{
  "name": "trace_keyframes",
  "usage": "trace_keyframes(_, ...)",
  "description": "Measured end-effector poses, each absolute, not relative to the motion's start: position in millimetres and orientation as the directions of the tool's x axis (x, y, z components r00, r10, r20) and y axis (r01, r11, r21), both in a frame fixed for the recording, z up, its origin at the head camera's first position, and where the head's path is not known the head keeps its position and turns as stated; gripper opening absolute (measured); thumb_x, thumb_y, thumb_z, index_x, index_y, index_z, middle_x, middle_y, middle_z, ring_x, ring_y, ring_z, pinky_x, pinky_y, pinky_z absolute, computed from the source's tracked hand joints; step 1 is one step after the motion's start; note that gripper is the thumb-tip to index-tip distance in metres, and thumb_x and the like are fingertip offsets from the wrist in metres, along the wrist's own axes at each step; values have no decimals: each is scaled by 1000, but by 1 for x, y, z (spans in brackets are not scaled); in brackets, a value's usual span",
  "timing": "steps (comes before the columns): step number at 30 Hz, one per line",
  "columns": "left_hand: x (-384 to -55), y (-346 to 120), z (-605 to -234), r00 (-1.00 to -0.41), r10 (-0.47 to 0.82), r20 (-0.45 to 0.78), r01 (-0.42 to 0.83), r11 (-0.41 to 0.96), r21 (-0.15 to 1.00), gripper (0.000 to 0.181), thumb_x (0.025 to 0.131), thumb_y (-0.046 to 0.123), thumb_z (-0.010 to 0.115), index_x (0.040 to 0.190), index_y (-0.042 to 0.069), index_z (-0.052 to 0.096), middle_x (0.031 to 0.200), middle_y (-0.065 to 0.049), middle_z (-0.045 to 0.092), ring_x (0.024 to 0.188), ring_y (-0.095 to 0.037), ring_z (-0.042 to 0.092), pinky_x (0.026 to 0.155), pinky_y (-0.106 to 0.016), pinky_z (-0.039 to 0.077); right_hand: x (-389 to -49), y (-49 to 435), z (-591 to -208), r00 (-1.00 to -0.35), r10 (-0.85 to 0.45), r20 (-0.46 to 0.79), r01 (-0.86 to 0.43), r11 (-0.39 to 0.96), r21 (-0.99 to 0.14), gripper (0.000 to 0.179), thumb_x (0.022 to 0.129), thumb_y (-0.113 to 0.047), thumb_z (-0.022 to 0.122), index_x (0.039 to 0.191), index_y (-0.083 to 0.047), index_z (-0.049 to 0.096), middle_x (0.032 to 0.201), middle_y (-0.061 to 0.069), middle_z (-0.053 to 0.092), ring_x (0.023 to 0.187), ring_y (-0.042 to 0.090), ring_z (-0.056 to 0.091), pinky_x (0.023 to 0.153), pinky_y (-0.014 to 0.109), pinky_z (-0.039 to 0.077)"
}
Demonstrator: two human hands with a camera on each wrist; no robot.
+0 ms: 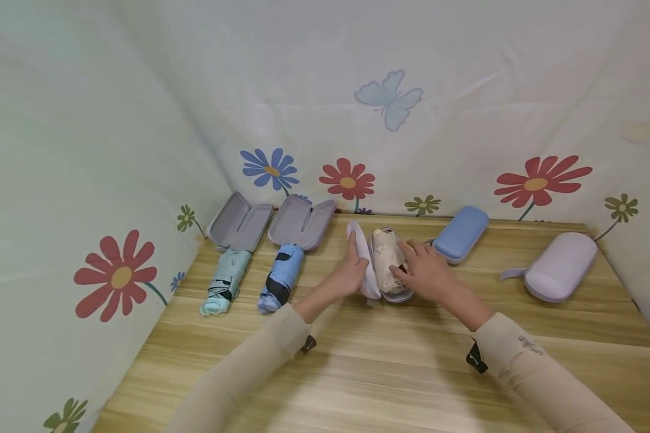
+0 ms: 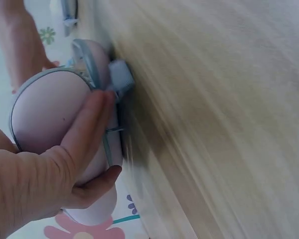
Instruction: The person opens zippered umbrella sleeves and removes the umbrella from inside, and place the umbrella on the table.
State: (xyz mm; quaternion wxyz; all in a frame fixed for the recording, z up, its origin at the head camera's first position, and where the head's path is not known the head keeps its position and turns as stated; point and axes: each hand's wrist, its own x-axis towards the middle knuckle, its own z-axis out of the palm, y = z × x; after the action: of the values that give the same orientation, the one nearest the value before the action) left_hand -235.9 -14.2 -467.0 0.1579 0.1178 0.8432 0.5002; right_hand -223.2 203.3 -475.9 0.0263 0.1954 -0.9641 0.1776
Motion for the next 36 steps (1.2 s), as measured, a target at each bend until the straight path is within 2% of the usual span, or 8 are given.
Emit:
trace_keyframes(4, -233, -15, -471, -910, 375, -178, 41, 508, 860, 75, 108, 19, 35, 162, 17, -18, 100, -38, 63, 49, -22, 59, 48, -33, 53, -224, 197, -477, -921, -375, 104, -388, 862, -326, 72, 105, -48, 50, 154, 4, 37, 150, 31, 42, 132, 56, 43, 106, 69, 35)
trace_keyframes(7, -231, -14, -472, -915, 344, -211, 71, 653, 754, 75, 107, 24, 40, 164, 16, -7, 106, -31, 65, 65, -30, 65, 60, -41, 57, -224, 194, -478, -923, -371, 104, -384, 866, -320, 72, 105, -47, 50, 154, 3, 37, 150, 30, 42, 132, 55, 44, 105, 69, 36)
trace_keyframes(9, -231, -14, -473, -929, 318, -191, 156, 801, 578, 74, 106, 29, 46, 165, 11, 5, 123, -28, 61, 94, -36, 65, 78, -44, 57, -224, 193, -477, -924, -368, 105, -382, 867, -319, 71, 105, -47, 51, 154, 3, 38, 150, 30, 43, 132, 54, 44, 104, 69, 36)
trace_keyframes(13, -231, -12, -477, -926, 370, -80, 367, 929, 56, 72, 102, 37, 59, 158, 2, 30, 158, -23, 32, 144, -40, 31, 114, -48, 36, -223, 191, -476, -924, -366, 109, -382, 865, -325, 70, 106, -45, 50, 154, 4, 37, 150, 31, 44, 133, 54, 45, 104, 69, 37)
trace_keyframes(18, -224, -5, -480, -854, 514, -83, 513, 804, -301, 52, 105, 28, 53, 151, 5, 46, 156, -14, 40, 148, -31, 31, 122, -47, 25, -224, 190, -477, -931, -352, 101, -365, 869, -333, 68, 107, -43, 48, 154, 5, 36, 150, 32, 43, 133, 53, 45, 105, 69, 36)
trace_keyframes(27, -209, 13, -486, -887, 425, -177, 460, 845, -272, 56, 106, 34, 46, 148, -4, 48, 148, -17, 51, 133, -31, 52, 111, -41, 40, -225, 189, -479, -941, -324, 95, -336, 863, -379, 67, 107, -43, 45, 153, 5, 38, 148, 32, 46, 134, 52, 45, 105, 67, 37)
trace_keyframes(32, -213, 11, -493, -872, 336, -355, 382, 922, -67, 88, 102, 66, 34, 162, 3, 18, 168, -17, 19, 154, -38, 16, 124, -50, 8, -227, 191, -474, -944, -316, 99, -329, 860, -390, 65, 108, -40, 47, 152, 7, 39, 145, 35, 48, 130, 53, 48, 104, 65, 40)
trace_keyframes(36, -211, 8, -494, -860, 327, -393, 366, 930, -28, 108, 91, 84, 29, 164, 7, 8, 170, -16, 8, 155, -39, 6, 124, -52, 0, -230, 193, -473, -946, -312, 86, -319, 862, -393, 64, 108, -38, 46, 152, 8, 38, 143, 37, 48, 128, 55, 49, 104, 65, 41)
